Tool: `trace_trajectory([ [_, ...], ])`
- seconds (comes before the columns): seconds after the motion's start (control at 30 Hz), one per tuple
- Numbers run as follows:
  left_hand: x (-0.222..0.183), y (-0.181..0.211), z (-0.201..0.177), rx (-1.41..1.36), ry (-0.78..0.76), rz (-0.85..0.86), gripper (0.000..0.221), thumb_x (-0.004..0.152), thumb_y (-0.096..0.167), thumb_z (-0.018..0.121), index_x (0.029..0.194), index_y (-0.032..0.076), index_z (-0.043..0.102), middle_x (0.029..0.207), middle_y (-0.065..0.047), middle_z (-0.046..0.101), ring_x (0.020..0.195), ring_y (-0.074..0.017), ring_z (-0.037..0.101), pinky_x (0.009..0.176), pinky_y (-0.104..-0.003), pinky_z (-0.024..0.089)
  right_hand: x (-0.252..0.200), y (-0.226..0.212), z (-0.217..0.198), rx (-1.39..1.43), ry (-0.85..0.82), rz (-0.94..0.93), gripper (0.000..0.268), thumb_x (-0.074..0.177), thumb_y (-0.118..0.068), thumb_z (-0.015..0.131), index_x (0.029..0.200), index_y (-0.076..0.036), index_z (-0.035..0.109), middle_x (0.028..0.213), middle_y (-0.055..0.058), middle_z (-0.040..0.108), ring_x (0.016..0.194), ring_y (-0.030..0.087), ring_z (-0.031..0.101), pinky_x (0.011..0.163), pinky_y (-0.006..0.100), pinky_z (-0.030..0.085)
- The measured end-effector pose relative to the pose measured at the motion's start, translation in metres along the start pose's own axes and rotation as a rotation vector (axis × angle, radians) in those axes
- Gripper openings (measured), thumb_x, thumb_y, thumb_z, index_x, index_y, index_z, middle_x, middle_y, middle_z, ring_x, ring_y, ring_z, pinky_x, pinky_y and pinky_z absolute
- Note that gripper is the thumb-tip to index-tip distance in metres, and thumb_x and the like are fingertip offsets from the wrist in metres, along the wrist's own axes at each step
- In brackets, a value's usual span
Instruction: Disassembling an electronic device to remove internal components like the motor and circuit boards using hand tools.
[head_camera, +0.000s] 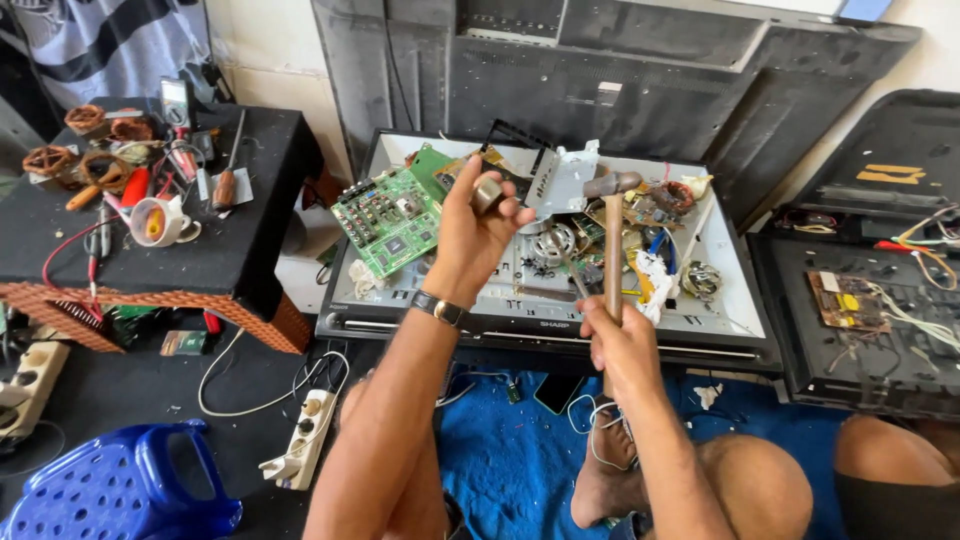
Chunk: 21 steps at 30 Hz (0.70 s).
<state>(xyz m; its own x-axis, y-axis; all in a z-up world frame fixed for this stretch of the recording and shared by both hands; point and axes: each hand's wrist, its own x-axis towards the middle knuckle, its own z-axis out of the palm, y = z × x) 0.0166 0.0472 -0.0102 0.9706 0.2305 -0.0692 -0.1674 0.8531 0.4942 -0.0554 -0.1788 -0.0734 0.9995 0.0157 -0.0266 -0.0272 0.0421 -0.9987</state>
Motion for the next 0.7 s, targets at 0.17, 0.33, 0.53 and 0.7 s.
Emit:
trace_trajectory([
  [0.17,0.016,-0.007,-0.027,-0.213,-0.112,-0.195,0.032,0.097,0.033,0.060,0.100,0.002,0.064,0.096,-0.023,0.074,0.073,-0.0315,0.076,0.079,-0.058,0.065,0.054,0.017,-0.018,-0.140,-0.027,-0.045,0.018,0.098,-0.013,0.065,0.103,0.004,0.067,0.067,0.011,0.056,0.031,0.009,0.040,0.026,0.026,0.032],
  [0.33,0.010,-0.005,-0.033,-0.196,-0.192,-0.205,0.062,0.104,0.056,0.040,0.109,0.000,0.064,0.101,-0.025,0.075,0.069,-0.0273,0.075,0.074,-0.055,0.067,0.085,0.000,-0.022,-0.301,-0.105,-0.030,0.015,0.092,-0.009,0.069,0.098,0.004,0.070,0.062,0.014,0.057,0.029,0.014,0.040,0.024,0.030,0.031],
  [0.53,0.007,-0.002,-0.034,-0.121,-0.191,-0.167,0.064,0.099,0.068,0.046,0.108,0.006,0.060,0.073,-0.008,0.061,0.047,-0.0165,0.053,0.055,-0.059,0.064,0.116,0.025,-0.025,-0.372,-0.247,0.032,0.024,0.094,-0.011,0.069,0.106,0.010,0.066,0.066,0.016,0.052,0.034,0.012,0.039,0.025,0.031,0.033],
  [0.7,-0.010,0.005,-0.022,-0.233,-0.272,-0.047,0.055,0.105,0.056,0.051,0.107,0.002,0.060,0.073,-0.004,0.052,0.050,-0.0122,0.043,0.048,-0.042,0.060,0.139,0.036,-0.013,-0.492,-0.338,0.160,0.021,0.099,-0.016,0.068,0.100,0.004,0.068,0.071,0.008,0.051,0.048,0.014,0.038,0.037,0.030,0.029],
])
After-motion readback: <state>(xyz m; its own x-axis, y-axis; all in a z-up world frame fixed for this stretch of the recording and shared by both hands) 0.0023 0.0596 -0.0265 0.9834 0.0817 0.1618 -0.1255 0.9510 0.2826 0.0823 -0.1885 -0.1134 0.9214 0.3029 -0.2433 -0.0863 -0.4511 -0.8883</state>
